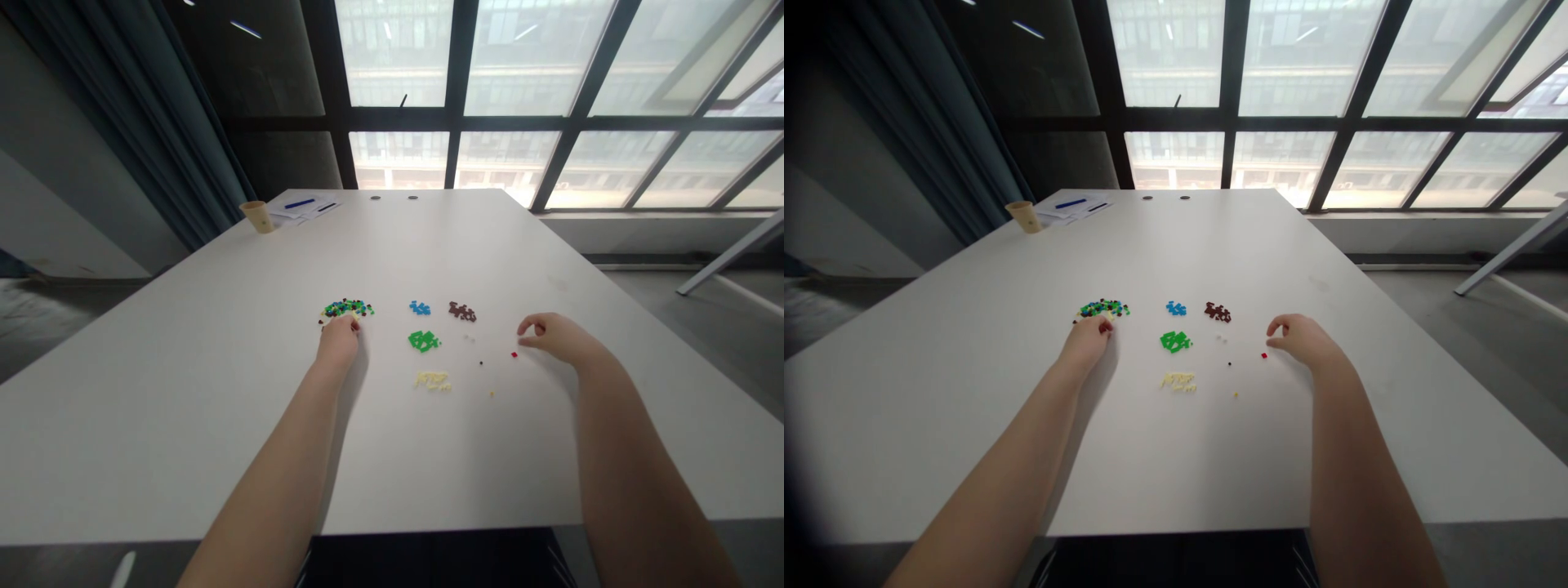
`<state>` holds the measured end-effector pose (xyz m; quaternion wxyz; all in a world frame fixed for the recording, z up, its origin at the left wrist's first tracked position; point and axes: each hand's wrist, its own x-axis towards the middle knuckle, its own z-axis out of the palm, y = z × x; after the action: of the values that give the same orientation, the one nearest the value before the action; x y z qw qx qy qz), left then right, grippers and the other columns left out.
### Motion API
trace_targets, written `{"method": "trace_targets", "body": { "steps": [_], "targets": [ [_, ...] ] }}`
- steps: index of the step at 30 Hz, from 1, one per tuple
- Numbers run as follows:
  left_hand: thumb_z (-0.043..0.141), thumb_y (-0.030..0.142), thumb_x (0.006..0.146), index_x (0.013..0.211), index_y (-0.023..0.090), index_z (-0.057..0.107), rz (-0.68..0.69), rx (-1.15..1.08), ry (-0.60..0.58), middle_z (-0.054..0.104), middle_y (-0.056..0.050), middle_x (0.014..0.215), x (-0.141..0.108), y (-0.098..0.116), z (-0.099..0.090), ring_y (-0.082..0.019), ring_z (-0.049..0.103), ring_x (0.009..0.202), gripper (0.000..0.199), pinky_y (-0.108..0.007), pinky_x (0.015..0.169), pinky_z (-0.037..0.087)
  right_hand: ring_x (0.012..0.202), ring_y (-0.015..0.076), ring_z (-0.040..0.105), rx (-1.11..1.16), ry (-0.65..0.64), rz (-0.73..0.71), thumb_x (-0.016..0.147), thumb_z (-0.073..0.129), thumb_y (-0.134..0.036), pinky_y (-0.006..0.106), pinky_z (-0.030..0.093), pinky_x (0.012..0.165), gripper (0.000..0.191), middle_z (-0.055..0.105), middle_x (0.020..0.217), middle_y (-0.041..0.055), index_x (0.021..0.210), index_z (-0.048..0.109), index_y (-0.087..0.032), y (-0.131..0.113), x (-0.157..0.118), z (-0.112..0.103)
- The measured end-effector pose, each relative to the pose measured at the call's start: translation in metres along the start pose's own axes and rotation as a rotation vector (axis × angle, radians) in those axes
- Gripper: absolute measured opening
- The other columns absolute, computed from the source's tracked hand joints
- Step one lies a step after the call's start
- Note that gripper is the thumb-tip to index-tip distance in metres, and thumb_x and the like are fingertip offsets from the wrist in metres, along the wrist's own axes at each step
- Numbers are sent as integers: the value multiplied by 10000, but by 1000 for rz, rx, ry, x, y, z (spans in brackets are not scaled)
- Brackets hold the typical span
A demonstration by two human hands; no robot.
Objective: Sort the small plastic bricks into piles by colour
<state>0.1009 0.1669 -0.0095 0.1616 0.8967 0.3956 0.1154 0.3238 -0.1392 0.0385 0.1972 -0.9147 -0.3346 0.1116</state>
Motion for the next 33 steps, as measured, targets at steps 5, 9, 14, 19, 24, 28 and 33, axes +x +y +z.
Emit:
{"method": "trace_targets", "body": {
  "steps": [5,9,14,19,24,28,33],
  "targets": [
    [422,99,694,753,158,593,29,-98,56,623,-85,760,-2,5,-3,-209,562,735,190,-338,723,427,447,93,347,94,385,-89,726,556,-325,232,271,494,160,335,477,-64,735,647,-193,-34,-3,6],
    [489,149,690,768,171,571,105,-397,18,612,-45,766,-8,23,-6,-171,565,732,115,-319,743,440,476,95,376,187,337,-295,755,531,-290,227,304,524,165,425,517,-44,779,654,-183,-70,-7,32],
    [632,222,651,821,163,552,194,-1028,-206,618,-32,821,-31,60,-5,-133,584,765,196,-295,759,463,529,101,430,271,301,-530,775,546,-231,230,365,576,127,545,632,-13,841,645,-187,-91,-14,55],
    [661,182,661,883,182,551,256,-1251,-266,611,-26,891,-50,80,-4,-123,589,826,248,-273,758,479,575,107,451,319,317,-658,784,589,-216,235,380,590,98,541,646,-11,847,662,-202,-100,-22,53],
    [658,211,706,920,183,561,359,-1296,-352,618,-45,935,-58,82,-3,-140,607,854,236,-286,775,483,653,126,487,313,334,-780,812,583,-235,249,400,622,143,513,665,-2,915,682,-239,-101,-21,60],
    [664,222,712,972,191,551,376,-1287,-403,617,-57,967,-60,82,-3,-153,621,857,285,-270,727,490,656,129,484,267,334,-831,827,569,-243,264,405,637,150,493,659,-3,914,691,-251,-98,-18,62],
    [711,227,672,1000,192,540,323,-1382,-439,622,-49,946,-59,83,-1,-137,627,827,372,-280,763,491,637,124,484,297,342,-824,812,590,-235,261,406,625,109,495,639,-7,837,696,-226,-98,-20,61]
  ]
}}
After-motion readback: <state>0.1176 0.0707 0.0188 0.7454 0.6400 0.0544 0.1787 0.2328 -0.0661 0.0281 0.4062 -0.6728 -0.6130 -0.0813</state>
